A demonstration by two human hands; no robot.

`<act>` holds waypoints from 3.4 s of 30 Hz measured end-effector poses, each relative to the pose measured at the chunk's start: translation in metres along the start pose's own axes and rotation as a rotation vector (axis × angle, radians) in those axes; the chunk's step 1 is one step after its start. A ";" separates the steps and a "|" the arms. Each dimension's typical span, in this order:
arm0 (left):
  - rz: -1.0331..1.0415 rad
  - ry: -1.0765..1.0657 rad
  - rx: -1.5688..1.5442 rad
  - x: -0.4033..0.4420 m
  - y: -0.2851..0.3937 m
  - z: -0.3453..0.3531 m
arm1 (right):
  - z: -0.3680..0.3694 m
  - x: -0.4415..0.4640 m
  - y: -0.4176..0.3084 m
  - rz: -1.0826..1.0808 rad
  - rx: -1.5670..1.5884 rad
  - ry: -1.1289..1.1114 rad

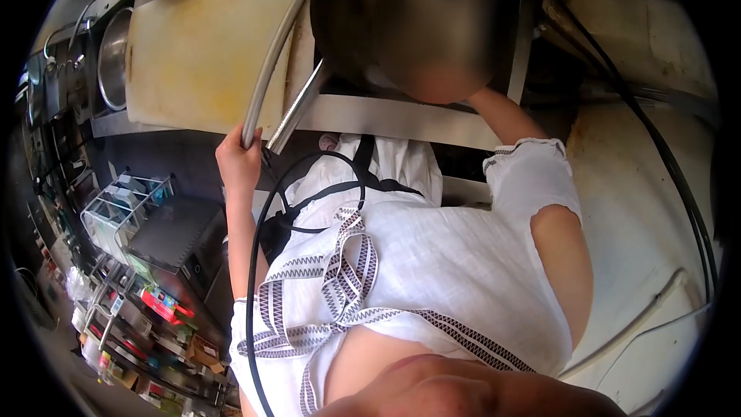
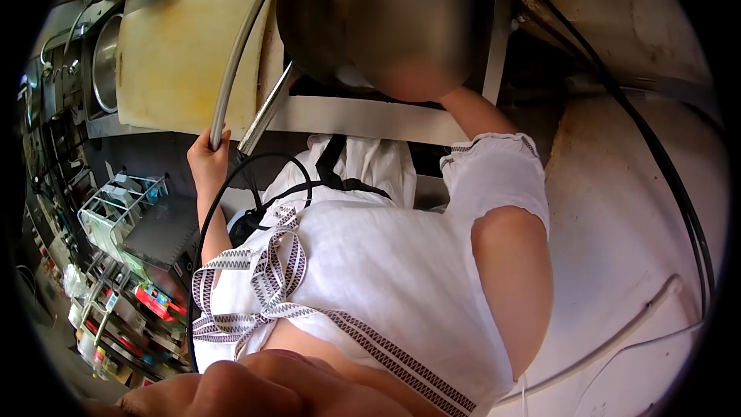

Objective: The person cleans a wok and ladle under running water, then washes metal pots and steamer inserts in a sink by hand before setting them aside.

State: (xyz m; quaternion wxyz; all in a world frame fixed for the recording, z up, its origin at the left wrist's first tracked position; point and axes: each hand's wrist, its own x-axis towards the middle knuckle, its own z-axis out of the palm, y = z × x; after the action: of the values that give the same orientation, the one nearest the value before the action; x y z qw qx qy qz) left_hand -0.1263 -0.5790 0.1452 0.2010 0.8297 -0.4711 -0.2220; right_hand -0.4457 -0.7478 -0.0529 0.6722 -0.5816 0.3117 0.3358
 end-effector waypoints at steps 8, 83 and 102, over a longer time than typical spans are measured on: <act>-0.010 0.035 -0.036 0.001 -0.002 0.008 | -0.047 0.025 0.097 0.320 -0.531 0.704; 0.021 -0.236 0.233 -0.001 0.012 0.020 | -0.170 -0.053 0.052 0.528 -0.874 1.416; -0.001 -0.243 0.230 -0.007 0.001 0.016 | -0.102 -0.041 0.055 0.707 -0.455 0.977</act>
State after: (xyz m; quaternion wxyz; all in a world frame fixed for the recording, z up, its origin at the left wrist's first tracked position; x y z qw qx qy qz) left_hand -0.1389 -0.5755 0.1333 0.0462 0.8146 -0.5138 -0.2652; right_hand -0.5176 -0.8475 -0.0644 0.1617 -0.6577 0.6756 0.2912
